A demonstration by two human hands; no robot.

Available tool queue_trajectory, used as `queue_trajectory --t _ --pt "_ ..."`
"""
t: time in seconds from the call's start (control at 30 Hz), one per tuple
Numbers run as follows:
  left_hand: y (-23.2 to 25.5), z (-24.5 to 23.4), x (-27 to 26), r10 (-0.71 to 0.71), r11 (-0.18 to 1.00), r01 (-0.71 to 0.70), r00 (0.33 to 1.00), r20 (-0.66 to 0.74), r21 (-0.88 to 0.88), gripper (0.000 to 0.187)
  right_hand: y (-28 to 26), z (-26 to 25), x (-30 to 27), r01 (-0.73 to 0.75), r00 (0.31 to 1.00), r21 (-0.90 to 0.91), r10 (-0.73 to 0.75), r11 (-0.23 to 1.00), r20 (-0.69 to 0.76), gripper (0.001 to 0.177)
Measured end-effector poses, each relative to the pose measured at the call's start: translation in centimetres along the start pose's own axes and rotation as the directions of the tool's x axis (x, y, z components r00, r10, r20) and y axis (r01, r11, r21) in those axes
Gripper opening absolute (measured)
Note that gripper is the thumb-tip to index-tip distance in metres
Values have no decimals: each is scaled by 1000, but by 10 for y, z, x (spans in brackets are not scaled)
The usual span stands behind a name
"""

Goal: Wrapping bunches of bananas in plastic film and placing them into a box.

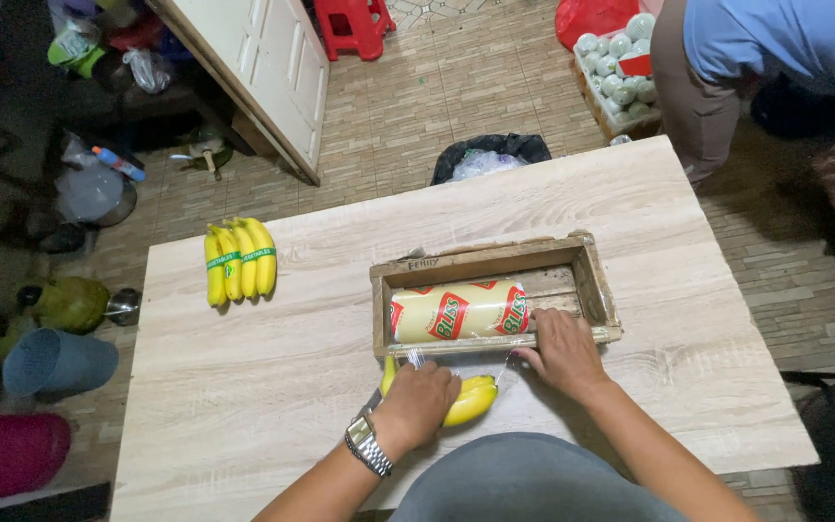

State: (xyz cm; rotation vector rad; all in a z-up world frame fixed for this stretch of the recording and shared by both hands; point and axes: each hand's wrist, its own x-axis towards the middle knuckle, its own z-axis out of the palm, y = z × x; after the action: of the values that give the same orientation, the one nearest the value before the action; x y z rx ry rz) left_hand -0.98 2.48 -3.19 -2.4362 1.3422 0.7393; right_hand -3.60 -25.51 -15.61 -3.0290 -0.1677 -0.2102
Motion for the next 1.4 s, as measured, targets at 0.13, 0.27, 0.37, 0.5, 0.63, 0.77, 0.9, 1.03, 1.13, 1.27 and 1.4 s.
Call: queue_trajectory --t 0.13,0.27,0.37,0.5,0.63,0.77,0.9,1.03,1.13,1.27,1.4 --pt "0 25 12 -35 999 35 997 -63 2 57 -4 -23 0 -78 991 174 57 982 122 62" --pt "0 34 14 -36 999 34 993 -113 -22 40 -16 -42 -19 30 996 392 5 919 -86 39" --pt "-3 39 12 -5 999 -2 991 -132 -48 41 -38 -50 -40 99 991 487 -41 868 -127 22" --pt "-6 30 8 18 990 -35 992 -126 -134 52 -58 -65 -45 445 888 383 -344 809 -305 48" --pt "-17 42 13 58 984 -86 983 -176 -156 40 -75 -69 -16 434 892 368 -450 822 -48 75" --pt "-20 47 8 46 943 -155 937 -347 -293 45 -80 -58 8 499 851 355 -523 790 -33 45" --pt "-3 22 -24 -146 970 17 837 -527 -241 77 -80 -59 12 520 843 305 -537 798 -33 48" --pt "-2 50 -18 -70 995 -1 699 -712 -99 60 -79 -59 5 493 869 285 -483 822 -111 42" --pt "-2 60 -8 -36 999 36 698 -715 -14 62 -80 -71 -11 442 896 174 -421 880 -145 53" --pt "-3 71 0 -36 996 85 645 -763 25 58 -83 -45 -39 -218 964 773 253 596 77 60" --pt "-2 73 -2 -55 997 76 625 -779 -10 55 -83 -1 -42 -547 611 461 42 -699 790 48"
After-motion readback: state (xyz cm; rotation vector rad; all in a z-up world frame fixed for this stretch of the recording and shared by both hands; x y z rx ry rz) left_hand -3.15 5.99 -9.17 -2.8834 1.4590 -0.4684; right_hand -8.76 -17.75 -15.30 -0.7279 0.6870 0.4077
